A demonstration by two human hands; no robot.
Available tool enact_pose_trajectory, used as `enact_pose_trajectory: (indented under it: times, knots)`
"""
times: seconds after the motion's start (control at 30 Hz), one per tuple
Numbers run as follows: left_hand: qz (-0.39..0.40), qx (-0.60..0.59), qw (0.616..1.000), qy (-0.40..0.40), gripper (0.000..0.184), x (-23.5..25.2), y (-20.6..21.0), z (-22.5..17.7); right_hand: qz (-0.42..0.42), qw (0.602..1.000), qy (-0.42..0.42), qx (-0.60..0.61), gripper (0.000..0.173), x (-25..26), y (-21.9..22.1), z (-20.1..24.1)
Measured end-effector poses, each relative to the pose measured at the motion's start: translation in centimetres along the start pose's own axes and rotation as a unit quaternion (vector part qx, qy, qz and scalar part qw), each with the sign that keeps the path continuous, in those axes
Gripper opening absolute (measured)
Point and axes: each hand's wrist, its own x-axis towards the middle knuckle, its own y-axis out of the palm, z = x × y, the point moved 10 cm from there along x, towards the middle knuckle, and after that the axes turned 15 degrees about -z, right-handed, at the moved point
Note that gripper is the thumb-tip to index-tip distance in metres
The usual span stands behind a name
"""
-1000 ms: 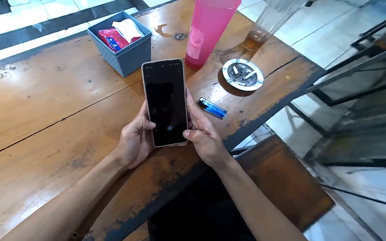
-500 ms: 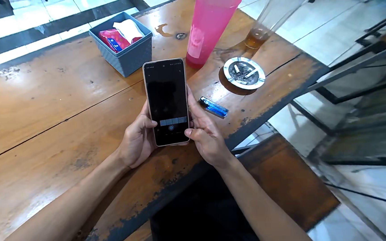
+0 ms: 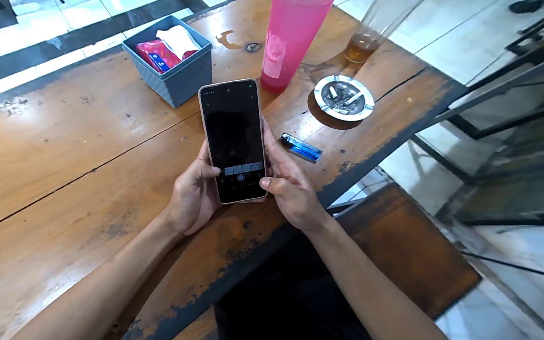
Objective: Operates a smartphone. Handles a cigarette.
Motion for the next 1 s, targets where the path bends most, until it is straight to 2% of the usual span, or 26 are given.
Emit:
enact_pose_trajectory:
  times: [0.5,0.63,0.77,0.93,1.0]
  knots:
    - [-0.010,0.012,1.000,-0.005,0.063,0.05,-0.06,0.07,-0.005,1.000,0.002,-0.005,0.080,0.04,-0.06,0.12]
    - [-0.022,0.027,0.999,-0.004,0.055,0.17,-0.26,0.05,-0.004,1.000,0.006,-0.003,0.080,0.06,0.02,0.03]
    - [-0.004,0.017,1.000,0.003,0.062,-0.01,-0.07,-0.18,-0.003,1.000,0.004,-0.001,0.080,0.13,0.11,0.10]
    - [-0.012,0.019,1.000,0.012,0.063,0.21,-0.16,-0.15,-0.014,1.000,0.000,-0.008,0.075,0.13,-0.17,-0.12]
    - [-0.012,0.012,1.000,0.021,0.064,0.28,0.19,0.08,-0.012,1.000,-0.024,-0.005,0.073,-0.14,-0.43,0.10]
